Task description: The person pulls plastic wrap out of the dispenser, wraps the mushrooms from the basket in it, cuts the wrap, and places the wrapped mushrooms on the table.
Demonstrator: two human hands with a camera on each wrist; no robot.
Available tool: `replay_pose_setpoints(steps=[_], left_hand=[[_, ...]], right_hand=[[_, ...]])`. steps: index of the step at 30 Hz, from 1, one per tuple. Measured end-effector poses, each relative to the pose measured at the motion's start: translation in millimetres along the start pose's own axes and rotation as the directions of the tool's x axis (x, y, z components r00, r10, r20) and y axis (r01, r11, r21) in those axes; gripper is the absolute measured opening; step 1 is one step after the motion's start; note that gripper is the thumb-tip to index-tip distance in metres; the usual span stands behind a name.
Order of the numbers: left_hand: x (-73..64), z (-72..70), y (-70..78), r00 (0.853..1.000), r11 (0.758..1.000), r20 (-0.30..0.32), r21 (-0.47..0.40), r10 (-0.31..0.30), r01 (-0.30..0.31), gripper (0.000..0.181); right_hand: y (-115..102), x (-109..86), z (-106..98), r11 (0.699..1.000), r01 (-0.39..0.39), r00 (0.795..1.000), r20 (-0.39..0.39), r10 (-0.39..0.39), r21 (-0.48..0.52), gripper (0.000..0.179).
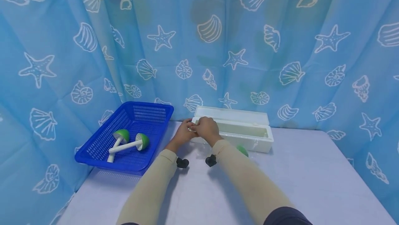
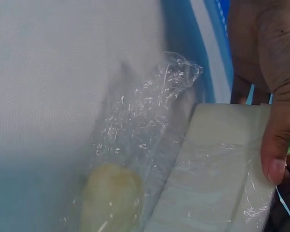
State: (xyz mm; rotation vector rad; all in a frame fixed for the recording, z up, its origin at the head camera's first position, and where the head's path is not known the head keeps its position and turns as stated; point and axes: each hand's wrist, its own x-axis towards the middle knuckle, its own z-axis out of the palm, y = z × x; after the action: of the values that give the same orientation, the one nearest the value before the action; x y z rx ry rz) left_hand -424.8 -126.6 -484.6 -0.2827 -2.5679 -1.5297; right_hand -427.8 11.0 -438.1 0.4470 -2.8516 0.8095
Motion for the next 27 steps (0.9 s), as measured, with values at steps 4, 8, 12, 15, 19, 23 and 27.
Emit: replay_pose_setpoints(steps=[4, 8, 12, 15, 19, 23, 27], left_hand=[[-0.1, 1.7, -1.6, 0.999, 0.999, -0.022, 0.011, -0.030, 0.030, 0.020], [2.4, 1.6, 0.3, 0.999, 0.999, -0.012, 0.024, -0.032, 0.032, 0.019], [2.2, 1.8, 0.2, 1.000, 0.999, -0.004, 0.043, -0.031, 0.031, 0.020], [1.6, 1.7, 3.1, 0.999, 0.998, -0.001, 0.040, -0.046, 0.046, 0.024], [1.0, 1.6, 4.6, 0.999, 0.998, 0.001, 0.037, -0.053, 0.053, 0.027], [1.3, 1.7, 4.3, 0.999, 0.998, -0.002, 0.037, -0.050, 0.050, 0.026], [1.0, 1.9, 4.1, 0.999, 0.998, 0.002, 0.028, -0.050, 0.050, 0.027]], right_hand=[[-0.3, -1.9, -1.2, 0.999, -0.019, 1.000, 0.005, 0.018, 0.045, 0.045], [1.0, -1.0, -5.5, 0.994, -0.027, 1.000, 0.019, 0.025, 0.110, 0.047], [7.0, 0.9, -10.0, 0.989, -0.050, 0.998, 0.039, 0.044, 0.141, 0.045], [14.1, 2.3, -16.5, 0.989, -0.073, 0.996, 0.063, 0.065, 0.131, 0.039], [23.3, 1.4, -26.9, 0.988, -0.092, 0.991, 0.106, 0.079, 0.121, 0.036], [30.1, -2.4, -42.1, 0.992, -0.103, 0.984, 0.156, 0.089, 0.080, 0.026], [45.5, -5.0, -60.1, 0.994, -0.104, 0.974, 0.206, 0.096, 0.029, 0.015]])
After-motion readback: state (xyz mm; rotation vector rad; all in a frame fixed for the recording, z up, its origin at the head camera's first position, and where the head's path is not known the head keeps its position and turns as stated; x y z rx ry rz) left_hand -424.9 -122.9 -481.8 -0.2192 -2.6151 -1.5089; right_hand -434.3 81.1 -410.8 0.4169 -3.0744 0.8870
